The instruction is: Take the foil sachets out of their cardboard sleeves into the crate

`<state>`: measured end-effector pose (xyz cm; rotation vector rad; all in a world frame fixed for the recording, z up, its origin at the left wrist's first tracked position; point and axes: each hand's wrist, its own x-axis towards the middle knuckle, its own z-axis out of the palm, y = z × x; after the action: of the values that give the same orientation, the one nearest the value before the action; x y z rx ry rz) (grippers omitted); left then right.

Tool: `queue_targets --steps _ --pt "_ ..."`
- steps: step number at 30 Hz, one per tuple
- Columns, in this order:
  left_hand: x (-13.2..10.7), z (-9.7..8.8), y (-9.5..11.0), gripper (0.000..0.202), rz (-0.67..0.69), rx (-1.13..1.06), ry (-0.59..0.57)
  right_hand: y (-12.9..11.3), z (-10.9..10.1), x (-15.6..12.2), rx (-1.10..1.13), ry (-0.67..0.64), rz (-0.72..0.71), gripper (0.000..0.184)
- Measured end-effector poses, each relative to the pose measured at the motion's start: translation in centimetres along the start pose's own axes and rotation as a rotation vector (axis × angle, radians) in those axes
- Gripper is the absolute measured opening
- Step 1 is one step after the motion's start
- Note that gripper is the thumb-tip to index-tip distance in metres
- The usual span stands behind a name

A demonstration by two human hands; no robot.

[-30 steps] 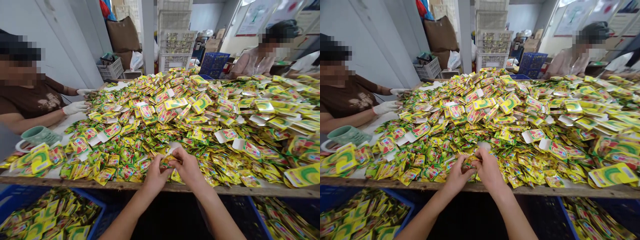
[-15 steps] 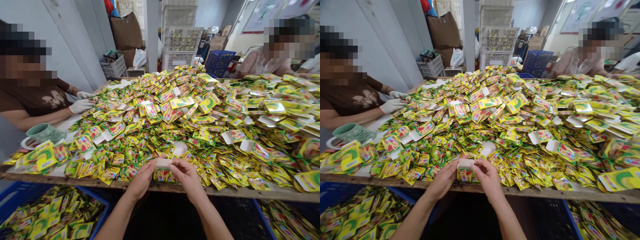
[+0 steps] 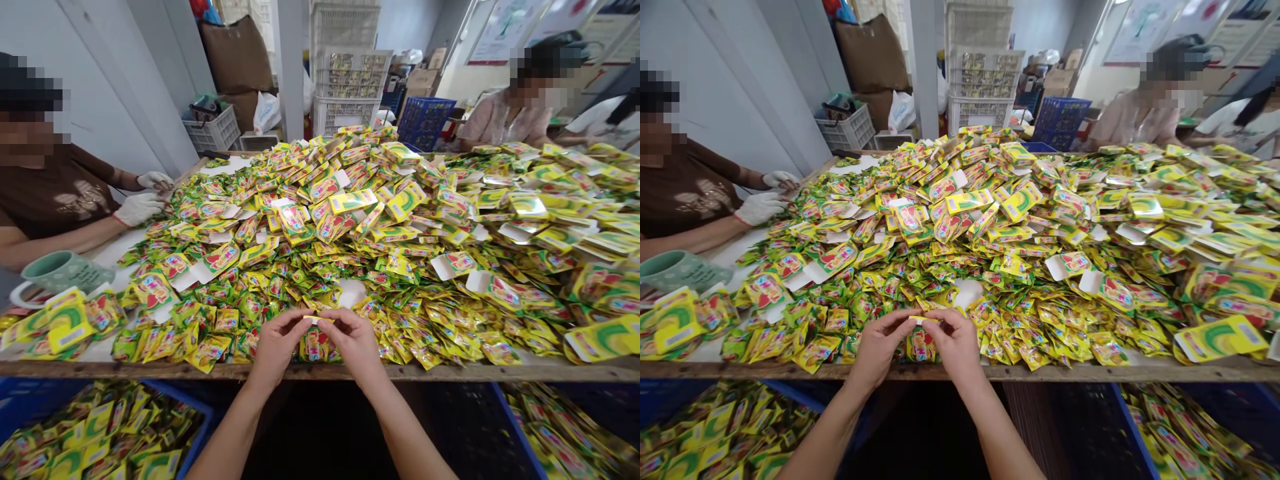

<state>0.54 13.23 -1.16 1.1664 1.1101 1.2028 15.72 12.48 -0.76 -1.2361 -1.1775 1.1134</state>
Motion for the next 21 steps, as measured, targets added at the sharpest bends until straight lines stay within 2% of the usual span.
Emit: queue_targets --steps 3,8,13,15,17,19,20,21 --pt "0.1 0.2 0.2 0.016 0.108 0.09 -0.031 0.1 0.1 -0.1 -0.072 0.042 -0.069 0.014" --pt "0.1 -0.2 0.2 0.003 0.324 0.157 -0.091 -0.5 -0.4 -0.8 -0.095 -0.048 -0.249 0.006" --pt "-0.7 -1.2 -0.5 0.006 0.351 0.226 -0.222 0.2 -0.1 -2.8 -0.265 -0.022 -0.435 0.02" --pt "-1.0 -1.3 -0.8 0.009 0.362 0.272 -0.238 0.6 -0.4 -3.3 -0.303 -0.056 -0.451 0.022" --pt "-1.1 -1.0 -0.8 0.014 0.382 0.336 -0.237 0.8 -1.6 -2.9 -0.318 -0.118 -0.422 0.02" --pt "-0.9 -0.7 -0.4 0.021 0.397 0.407 -0.212 0.6 -3.6 -1.5 -0.379 -0.068 -0.361 0.02" --pt "-0.8 -0.8 0.0 0.023 0.397 0.43 -0.172 0.3 -4.7 -0.4 -0.443 0.063 -0.324 0.024" --pt "-0.7 -1.1 0.6 0.024 0.389 0.443 -0.099 0.0 -5.8 0.9 -0.559 0.275 -0.265 0.028"
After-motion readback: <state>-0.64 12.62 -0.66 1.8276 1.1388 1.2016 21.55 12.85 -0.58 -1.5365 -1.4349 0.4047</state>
